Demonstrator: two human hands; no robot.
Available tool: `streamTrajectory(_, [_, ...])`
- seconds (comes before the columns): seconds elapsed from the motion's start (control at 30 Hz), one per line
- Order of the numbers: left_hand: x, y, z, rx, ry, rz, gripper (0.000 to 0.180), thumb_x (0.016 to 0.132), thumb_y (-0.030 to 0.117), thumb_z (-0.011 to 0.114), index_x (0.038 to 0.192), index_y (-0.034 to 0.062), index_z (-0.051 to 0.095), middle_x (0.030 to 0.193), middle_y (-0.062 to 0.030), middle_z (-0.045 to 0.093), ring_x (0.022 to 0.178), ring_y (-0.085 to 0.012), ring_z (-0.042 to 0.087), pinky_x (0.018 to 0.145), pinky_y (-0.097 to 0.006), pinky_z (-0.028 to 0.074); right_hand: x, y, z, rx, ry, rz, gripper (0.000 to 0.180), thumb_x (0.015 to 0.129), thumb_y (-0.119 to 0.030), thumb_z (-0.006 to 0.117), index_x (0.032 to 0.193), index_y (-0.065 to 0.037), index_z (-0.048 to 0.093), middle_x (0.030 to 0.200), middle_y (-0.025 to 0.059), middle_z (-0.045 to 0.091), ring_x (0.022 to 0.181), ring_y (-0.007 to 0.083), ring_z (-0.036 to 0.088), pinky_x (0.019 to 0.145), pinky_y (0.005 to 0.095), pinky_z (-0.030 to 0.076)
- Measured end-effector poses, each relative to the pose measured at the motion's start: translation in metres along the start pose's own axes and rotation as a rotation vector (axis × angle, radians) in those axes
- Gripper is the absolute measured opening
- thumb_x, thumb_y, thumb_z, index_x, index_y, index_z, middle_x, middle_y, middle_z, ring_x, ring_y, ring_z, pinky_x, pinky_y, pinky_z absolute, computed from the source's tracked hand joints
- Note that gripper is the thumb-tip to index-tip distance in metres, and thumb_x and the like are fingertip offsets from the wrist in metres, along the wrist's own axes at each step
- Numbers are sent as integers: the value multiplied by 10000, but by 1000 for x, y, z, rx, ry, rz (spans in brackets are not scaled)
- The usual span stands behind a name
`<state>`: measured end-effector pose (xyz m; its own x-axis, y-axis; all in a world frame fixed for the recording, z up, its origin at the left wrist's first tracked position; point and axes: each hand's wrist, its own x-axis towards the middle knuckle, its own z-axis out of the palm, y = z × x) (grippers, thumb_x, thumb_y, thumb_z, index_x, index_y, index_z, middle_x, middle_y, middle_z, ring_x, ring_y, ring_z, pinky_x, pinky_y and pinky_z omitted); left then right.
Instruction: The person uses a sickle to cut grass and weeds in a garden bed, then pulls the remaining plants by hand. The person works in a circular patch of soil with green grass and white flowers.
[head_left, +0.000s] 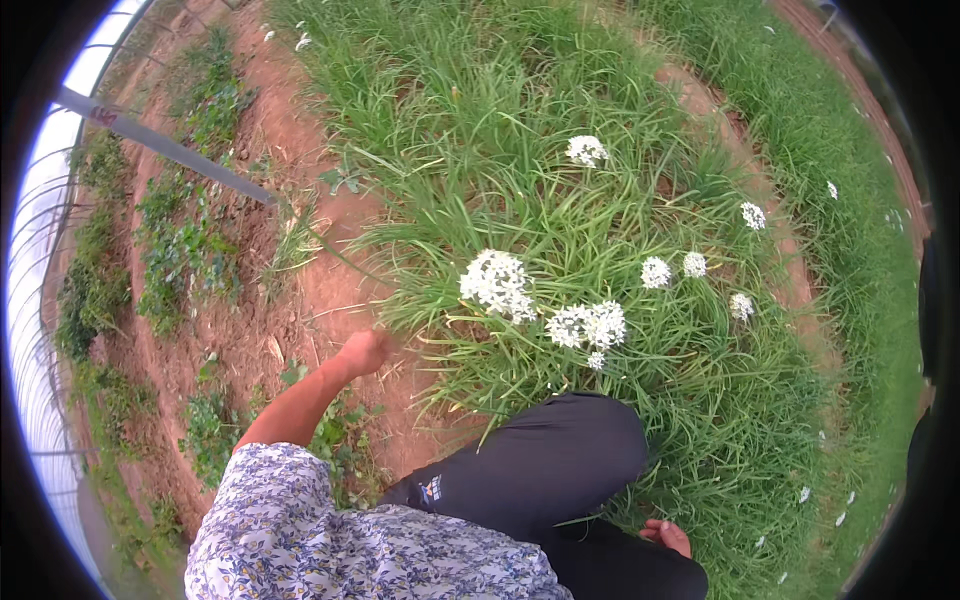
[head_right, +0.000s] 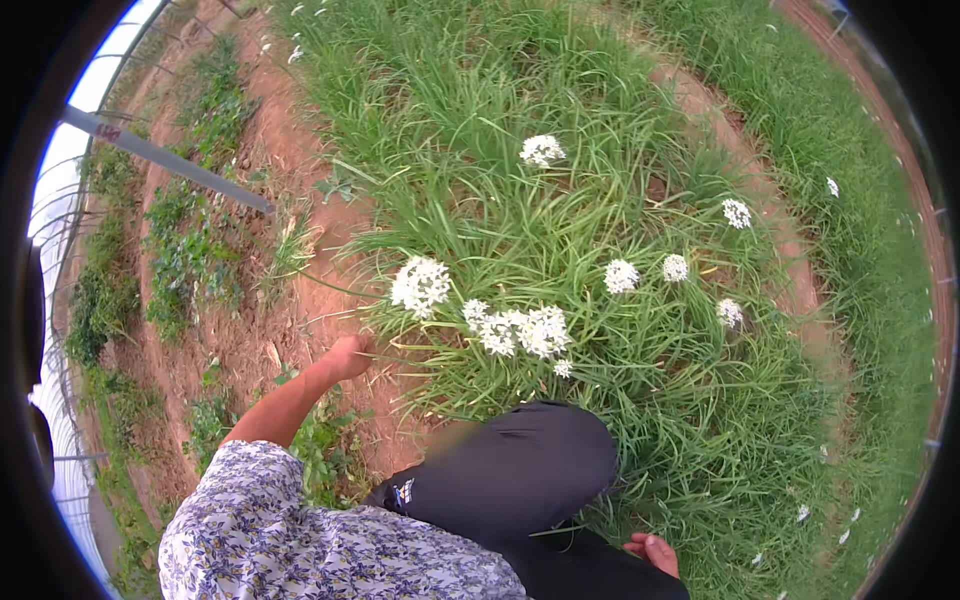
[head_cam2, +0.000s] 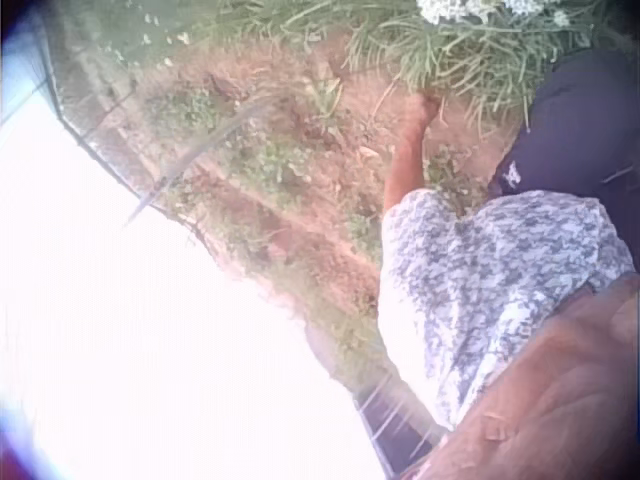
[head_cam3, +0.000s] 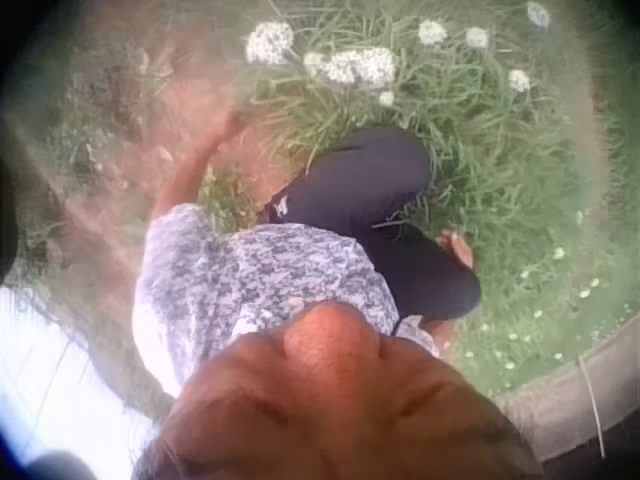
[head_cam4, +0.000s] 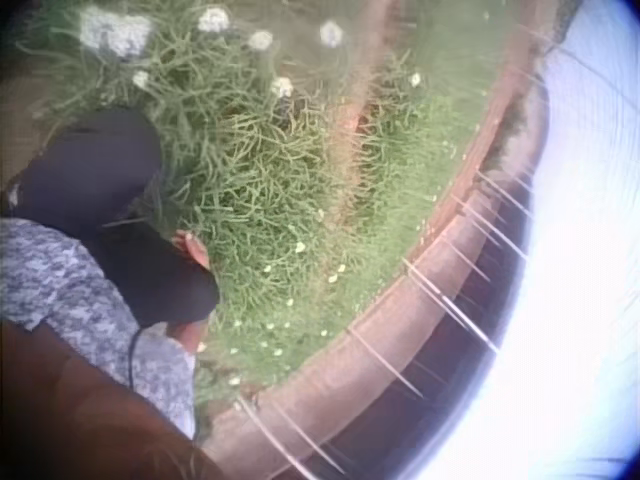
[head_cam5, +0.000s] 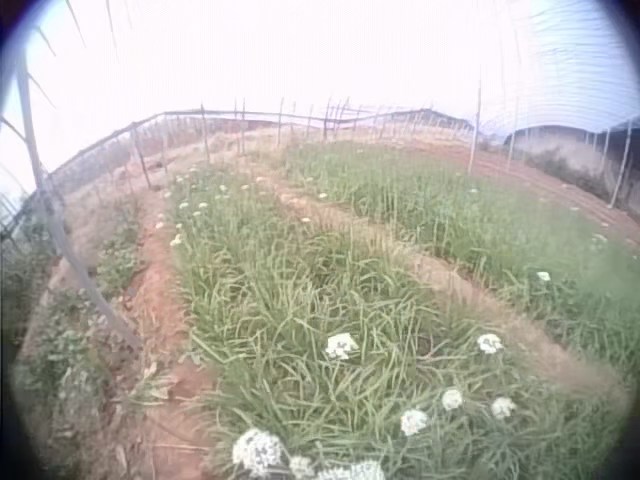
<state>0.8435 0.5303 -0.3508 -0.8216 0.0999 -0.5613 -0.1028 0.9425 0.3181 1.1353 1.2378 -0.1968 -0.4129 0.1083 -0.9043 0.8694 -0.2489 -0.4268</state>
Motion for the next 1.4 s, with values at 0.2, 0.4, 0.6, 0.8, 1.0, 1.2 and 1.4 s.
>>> streamTrajectory(0.2, [6,40,29,65,-303,234,300,1039,298,526,1016,36,671,771,-137,672,602,-258,685,591,-401,537,-26,-34,17,133,50,21,346,1026,-284,624,1178,22,678,992,117,743,836,173,716,791,305,573])
streamTrajectory(0.4, [48,41,72,-1079,-517,-468,218,1039,274,512,996,122,663,770,-34,634,582,-205,567,532,-353,461,-59,3,9,253,5,-53,387,1028,-340,645,1230,-11,676,1018,80,724,913,145,688,841,286,546])
streamTrajectory(0.6, [60,43,47,-424,-388,410,108,945,133,590,1003,60,644,838,-127,654,765,-319,631,651,-408,502,-65,37,3,302,-8,-97,401,1030,-349,648,1266,-25,661,1075,72,707,998,132,650,899,276,511])
streamTrajectory(0.8, [-13,226,-53,229,-409,712,167,884,-37,535,912,72,658,786,-56,655,704,-191,632,614,-329,505,-63,70,-8,259,-19,-171,404,1050,-332,619,1305,-19,637,1123,85,708,1080,158,646,956,301,505])
streamTrajectory(1.0, [-71,371,-106,-272,-351,755,222,761,-143,443,769,-4,616,662,-74,582,588,-173,562,559,-294,442,-81,70,-1,324,43,-145,408,1050,-328,618,1334,-35,619,1179,114,692,1099,198,660,978,337,528])
streamTrajectory(1.2, [-109,542,-136,-402,-275,1298,213,770,-178,457,806,-12,586,742,-83,586,659,-183,580,596,-312,461,-81,75,11,397,107,-213,409,1042,-339,629,1304,-25,622,1136,103,694,1049,189,665,942,332,532])
streamTrajectory(1.4, [-84,673,-171,202,-167,1886,187,846,-29,590,1029,8,582,934,-151,582,867,-312,614,768,-414,510,-112,74,20,473,231,-239,403,1033,-351,633,1265,-21,642,1088,99,701,993,162,665,899,299,530])
